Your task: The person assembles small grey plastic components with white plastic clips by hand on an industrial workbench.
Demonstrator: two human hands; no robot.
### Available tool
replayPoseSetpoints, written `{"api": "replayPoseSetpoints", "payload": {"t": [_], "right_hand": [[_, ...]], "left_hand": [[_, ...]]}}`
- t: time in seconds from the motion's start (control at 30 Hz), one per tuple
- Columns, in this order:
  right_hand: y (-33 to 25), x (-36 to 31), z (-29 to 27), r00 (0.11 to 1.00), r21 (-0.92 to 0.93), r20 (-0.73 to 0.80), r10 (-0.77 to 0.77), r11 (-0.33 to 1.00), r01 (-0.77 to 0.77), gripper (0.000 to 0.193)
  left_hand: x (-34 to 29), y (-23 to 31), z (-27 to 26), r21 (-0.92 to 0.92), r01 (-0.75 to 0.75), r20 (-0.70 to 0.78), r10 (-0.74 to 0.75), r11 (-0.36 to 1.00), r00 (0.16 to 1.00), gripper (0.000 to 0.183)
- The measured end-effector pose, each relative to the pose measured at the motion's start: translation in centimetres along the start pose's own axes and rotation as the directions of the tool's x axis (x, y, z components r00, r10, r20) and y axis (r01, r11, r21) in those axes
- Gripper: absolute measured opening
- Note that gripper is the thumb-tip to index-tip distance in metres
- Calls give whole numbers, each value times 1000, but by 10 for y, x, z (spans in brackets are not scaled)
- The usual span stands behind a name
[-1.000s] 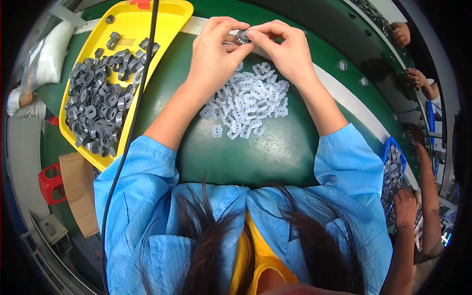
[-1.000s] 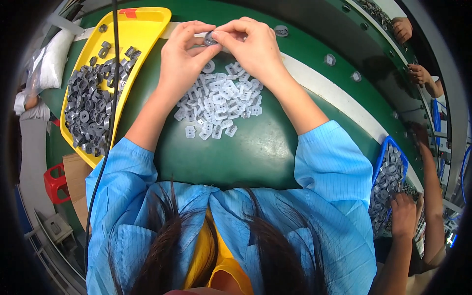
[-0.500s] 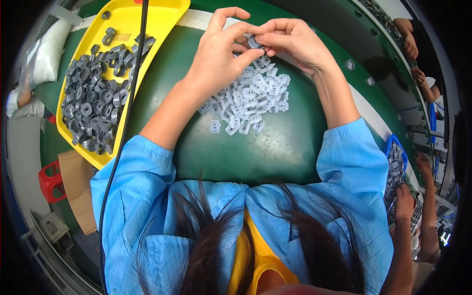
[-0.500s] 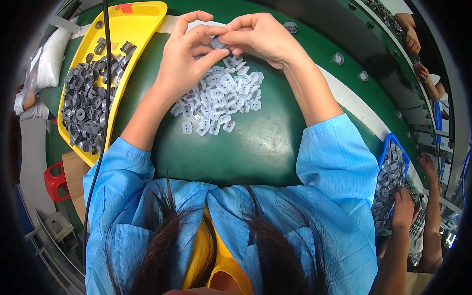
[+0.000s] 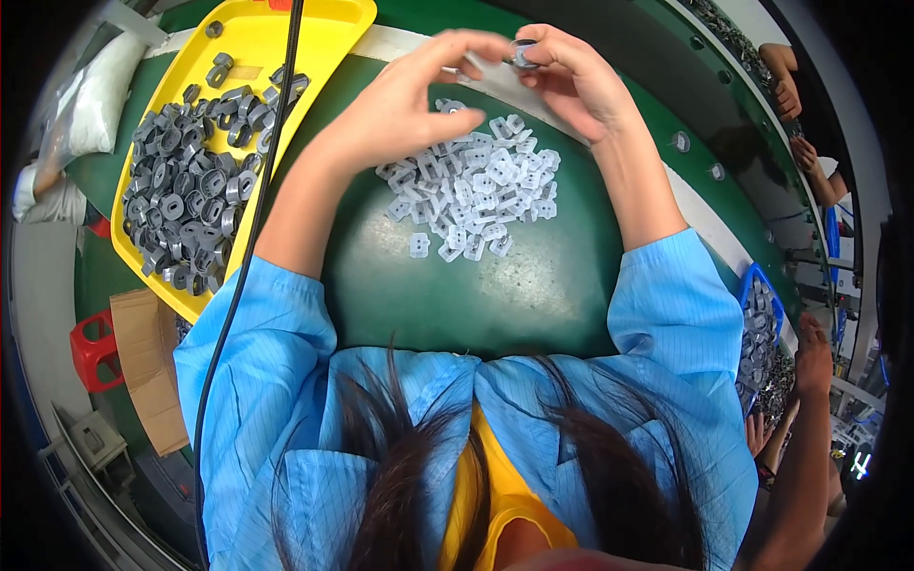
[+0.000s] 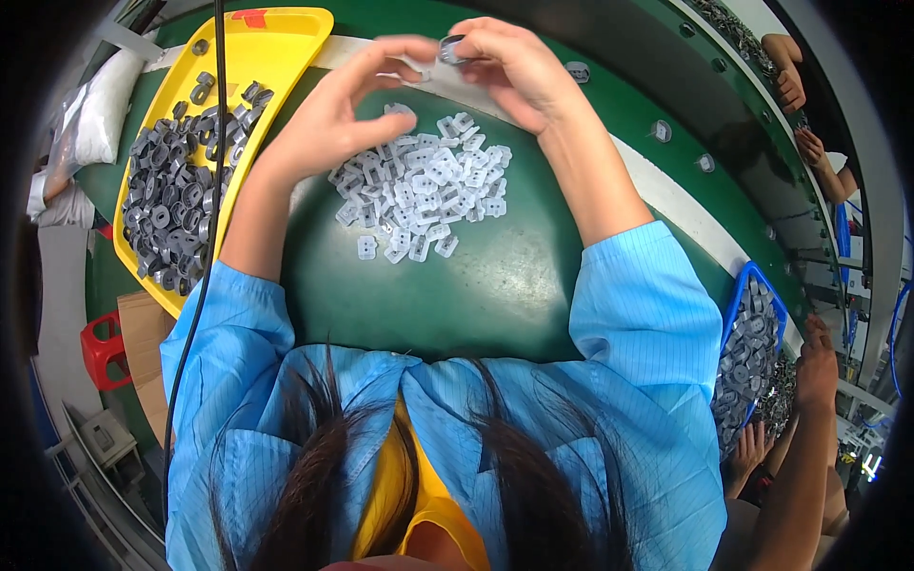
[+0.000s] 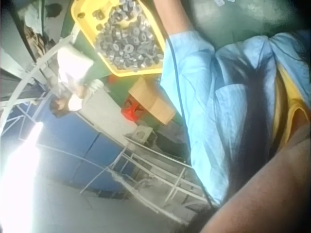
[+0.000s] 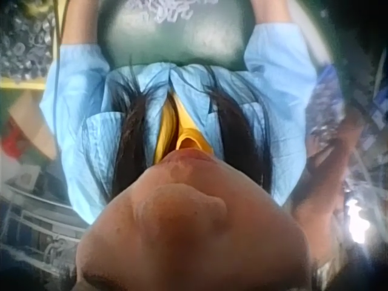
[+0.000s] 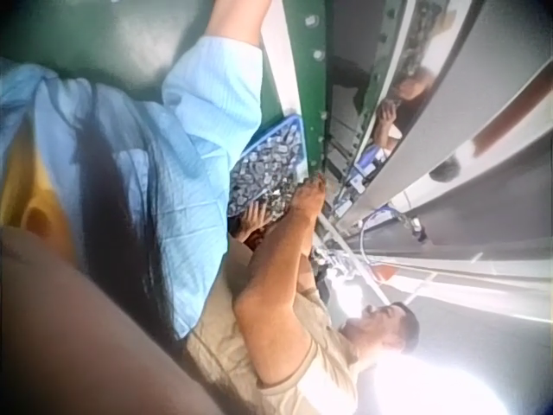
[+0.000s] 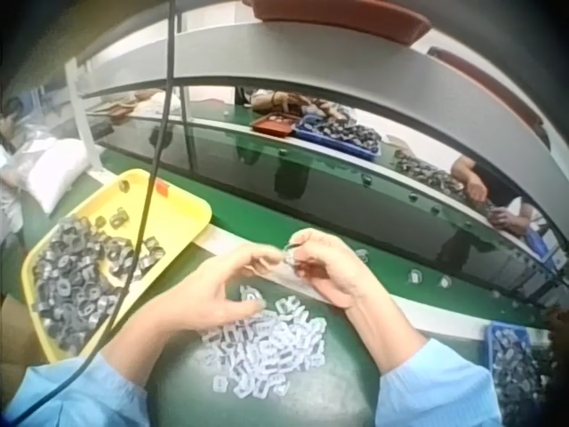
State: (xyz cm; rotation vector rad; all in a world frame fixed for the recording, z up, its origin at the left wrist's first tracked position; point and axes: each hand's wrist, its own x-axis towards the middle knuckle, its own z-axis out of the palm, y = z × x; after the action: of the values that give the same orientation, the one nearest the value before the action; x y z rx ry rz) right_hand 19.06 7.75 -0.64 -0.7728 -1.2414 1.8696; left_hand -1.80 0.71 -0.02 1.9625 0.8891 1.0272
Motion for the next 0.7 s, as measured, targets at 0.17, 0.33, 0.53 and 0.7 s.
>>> {"api": "replayPoseSetpoints", "payload": {"t": [0.17,0.33,0.53,0.7], "right_hand": [[18,13,-30,916,-660,-334,-224,749,-57,31],[18,9,-35,753,-992,-76,-653,128,11,30],[-10,-25,-10,962,-870,274,-6,424,251,25],[-5,-19,6,992,-833,98,83,552,36,24]], "left_hand": [[-9,-15,-8,352,-41,179,-24,935,984,36],[-5,-19,-3,293,49,108,-84,955,991,34],[-2,-20,4,452,-19,-44,44,892,998,34],[0,-20,7,283,126,-250,-53,951,967,39]]}}
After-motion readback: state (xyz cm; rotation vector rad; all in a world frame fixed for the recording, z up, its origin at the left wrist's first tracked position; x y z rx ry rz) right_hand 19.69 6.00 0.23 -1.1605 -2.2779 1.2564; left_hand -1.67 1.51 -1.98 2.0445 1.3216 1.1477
